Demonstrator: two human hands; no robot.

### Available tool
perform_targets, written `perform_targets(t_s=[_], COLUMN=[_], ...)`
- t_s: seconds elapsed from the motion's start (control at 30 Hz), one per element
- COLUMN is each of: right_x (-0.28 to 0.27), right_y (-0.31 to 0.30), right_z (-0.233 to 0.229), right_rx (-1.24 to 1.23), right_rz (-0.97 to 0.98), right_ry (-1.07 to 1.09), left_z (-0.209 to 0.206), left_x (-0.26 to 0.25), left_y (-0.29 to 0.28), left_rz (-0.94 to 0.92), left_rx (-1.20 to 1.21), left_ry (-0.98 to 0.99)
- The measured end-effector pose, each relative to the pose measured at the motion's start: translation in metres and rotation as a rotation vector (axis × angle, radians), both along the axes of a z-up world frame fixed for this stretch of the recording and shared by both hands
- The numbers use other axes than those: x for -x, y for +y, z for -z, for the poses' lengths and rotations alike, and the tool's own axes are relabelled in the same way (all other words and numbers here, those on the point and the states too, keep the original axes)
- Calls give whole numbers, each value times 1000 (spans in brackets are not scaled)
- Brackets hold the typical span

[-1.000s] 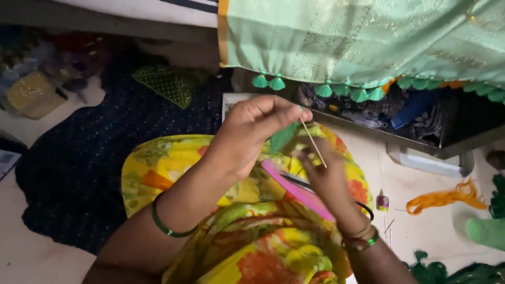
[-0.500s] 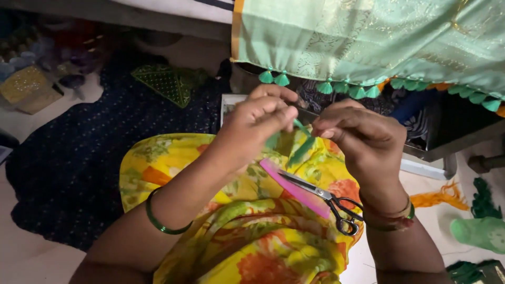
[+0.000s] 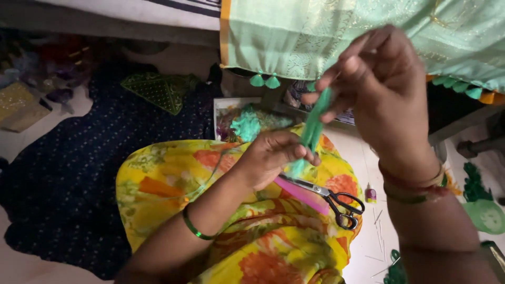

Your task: Creating and attaching decorative tassels to the border of a saree.

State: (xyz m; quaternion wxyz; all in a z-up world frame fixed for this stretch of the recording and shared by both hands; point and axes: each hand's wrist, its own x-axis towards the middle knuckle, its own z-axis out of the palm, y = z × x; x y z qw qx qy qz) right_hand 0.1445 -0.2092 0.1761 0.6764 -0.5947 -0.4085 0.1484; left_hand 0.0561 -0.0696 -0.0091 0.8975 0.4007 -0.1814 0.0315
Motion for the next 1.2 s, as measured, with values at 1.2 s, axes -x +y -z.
perform_targets(t_s=[1.2], right_x=[-39], right_y=[-27], right_z=[34], right_rx=[-180], right_rz=[162], right_ry=[-29], left_z=[-13], left_x=[-1], left_y=[19], left_rz=[-18], left_rx=[-657], left_ry=[9])
